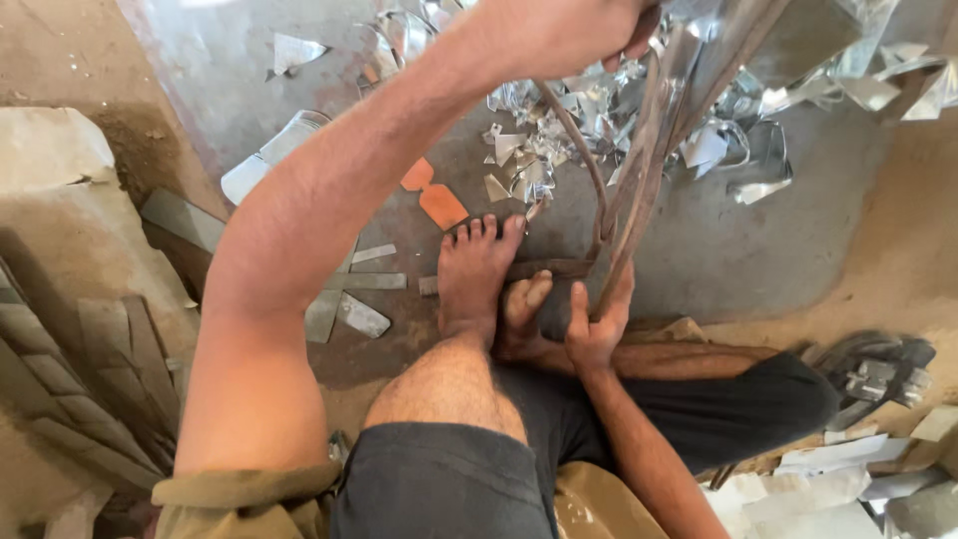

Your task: The person sits on the workshop floor and trims small galvanized metal pieces by hand, cutting and shaping their edges with a small hand tool. They place finished pieces onto a pile of similar cut metal scraps on the floor and pick up new pieces to continue trimming.

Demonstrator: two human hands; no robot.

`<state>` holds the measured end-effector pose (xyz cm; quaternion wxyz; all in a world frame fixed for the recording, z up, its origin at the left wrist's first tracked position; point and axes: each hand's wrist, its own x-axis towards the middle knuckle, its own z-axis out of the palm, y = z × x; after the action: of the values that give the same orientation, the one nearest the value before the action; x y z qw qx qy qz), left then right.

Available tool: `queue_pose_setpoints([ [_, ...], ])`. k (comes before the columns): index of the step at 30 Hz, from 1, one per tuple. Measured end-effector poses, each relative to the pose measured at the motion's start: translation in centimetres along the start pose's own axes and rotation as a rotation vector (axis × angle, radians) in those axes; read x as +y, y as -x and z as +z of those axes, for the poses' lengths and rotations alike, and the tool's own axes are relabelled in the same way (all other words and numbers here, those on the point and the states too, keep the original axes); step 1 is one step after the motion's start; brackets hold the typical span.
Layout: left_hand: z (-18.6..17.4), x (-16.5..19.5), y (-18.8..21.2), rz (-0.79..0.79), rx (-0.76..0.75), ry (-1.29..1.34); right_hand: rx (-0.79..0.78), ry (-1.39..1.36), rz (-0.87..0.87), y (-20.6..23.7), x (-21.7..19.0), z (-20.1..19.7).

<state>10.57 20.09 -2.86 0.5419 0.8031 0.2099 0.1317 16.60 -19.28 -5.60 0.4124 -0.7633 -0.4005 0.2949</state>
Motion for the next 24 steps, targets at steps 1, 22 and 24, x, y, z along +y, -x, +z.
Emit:
queue_pose_setpoints([
  [1, 0.2, 0.1, 0.0, -0.006, -0.002, -0.005, -0.034, 0.040, 0.018, -0.3, -1.0, -0.1],
  [22, 1.9, 1.6, 1.9, -0.152, 0.226, 0.379, -0.128, 0.029, 0.322, 0.8, -12.8, -1.8],
  [24, 2.0, 1.4, 2.1, -0.171, 0.369, 0.504, -0.135, 0.087, 0.140, 1.0, -13.3, -2.0],
])
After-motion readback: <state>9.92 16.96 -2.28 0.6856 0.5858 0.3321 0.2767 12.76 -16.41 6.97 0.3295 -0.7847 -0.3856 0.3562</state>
